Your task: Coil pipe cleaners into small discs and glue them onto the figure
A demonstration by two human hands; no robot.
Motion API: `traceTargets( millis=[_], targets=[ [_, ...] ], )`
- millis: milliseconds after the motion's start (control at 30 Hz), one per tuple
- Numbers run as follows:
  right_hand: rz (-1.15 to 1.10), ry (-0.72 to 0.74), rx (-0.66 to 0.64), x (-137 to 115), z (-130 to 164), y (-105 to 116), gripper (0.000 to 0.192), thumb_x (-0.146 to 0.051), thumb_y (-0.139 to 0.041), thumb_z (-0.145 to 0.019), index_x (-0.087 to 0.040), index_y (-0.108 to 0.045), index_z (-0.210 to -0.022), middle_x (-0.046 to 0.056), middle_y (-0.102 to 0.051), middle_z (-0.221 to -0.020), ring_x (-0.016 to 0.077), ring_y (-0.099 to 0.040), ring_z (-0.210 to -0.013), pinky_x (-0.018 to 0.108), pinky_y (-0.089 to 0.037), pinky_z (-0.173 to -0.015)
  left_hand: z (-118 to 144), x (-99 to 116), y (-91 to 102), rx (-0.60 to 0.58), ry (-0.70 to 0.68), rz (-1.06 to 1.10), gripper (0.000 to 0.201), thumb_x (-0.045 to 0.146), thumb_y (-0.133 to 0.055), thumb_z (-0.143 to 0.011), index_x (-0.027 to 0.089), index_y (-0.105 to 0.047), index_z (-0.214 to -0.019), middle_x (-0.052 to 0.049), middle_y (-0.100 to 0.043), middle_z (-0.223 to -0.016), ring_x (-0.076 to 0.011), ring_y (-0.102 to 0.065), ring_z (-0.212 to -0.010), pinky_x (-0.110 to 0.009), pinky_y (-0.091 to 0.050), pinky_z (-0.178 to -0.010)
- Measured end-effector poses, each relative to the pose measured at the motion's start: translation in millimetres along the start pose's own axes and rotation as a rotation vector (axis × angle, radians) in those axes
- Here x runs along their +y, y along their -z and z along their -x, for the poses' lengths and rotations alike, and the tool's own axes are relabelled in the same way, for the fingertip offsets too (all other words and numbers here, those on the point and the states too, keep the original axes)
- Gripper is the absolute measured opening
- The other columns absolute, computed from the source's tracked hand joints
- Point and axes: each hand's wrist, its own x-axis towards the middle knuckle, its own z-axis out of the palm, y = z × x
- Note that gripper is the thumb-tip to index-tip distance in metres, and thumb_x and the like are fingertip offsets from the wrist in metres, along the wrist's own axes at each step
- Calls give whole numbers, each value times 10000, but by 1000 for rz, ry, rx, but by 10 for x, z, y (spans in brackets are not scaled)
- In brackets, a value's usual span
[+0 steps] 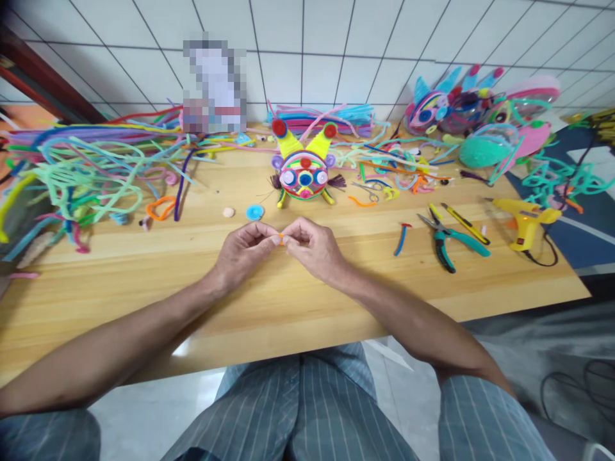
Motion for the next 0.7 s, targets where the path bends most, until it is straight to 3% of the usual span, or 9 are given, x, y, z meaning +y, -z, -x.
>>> traceTargets(
  millis=[233, 433, 567, 700],
  targets=[
    [-25, -46, 12, -83, -11, 39, 202, -395, -709, -892, -204, -667, -942, -3, -694, -790, 129, -642, -689, 277, -500, -666, -40, -70, 18, -18, -47, -21, 414, 523, -876, -740, 166, -684, -827, -9, -683, -761, -121, -573, -678, -263, -462, -672],
    [65, -31, -22, -46, -20, 43, 207, -400, -655, -928, -206, -645, -859, -15, -643, -721, 128, -594, -668, 277, -468, -648, -31, -135, 8, -20, -126, -32, 400, 471, -873, -773, 195, -593, -844, 19, -620, -745, -108, -542, -650, -254, -437, -634],
    [90, -31, 22, -8, -22, 47, 250, -449, -620, -956, -211, -625, -880, -18, -629, -719, 132, -579, -660, 285, -468, -648, 3, -90, 6, -39, -89, -38, 375, 512, -815, -830, 186, -638, -884, 23, -624, -740, -92, -503, -598, -240, -410, -575],
    [124, 1, 82, -11, -10, 38, 253, -460, -614, -964, -221, -607, -881, -24, -597, -714, 134, -548, -650, 285, -450, -630, 22, -72, 1, -88, -55, -71, 405, 545, -837, -790, 166, -721, -872, -12, -703, -795, -117, -583, -695, -256, -475, -693]
  ],
)
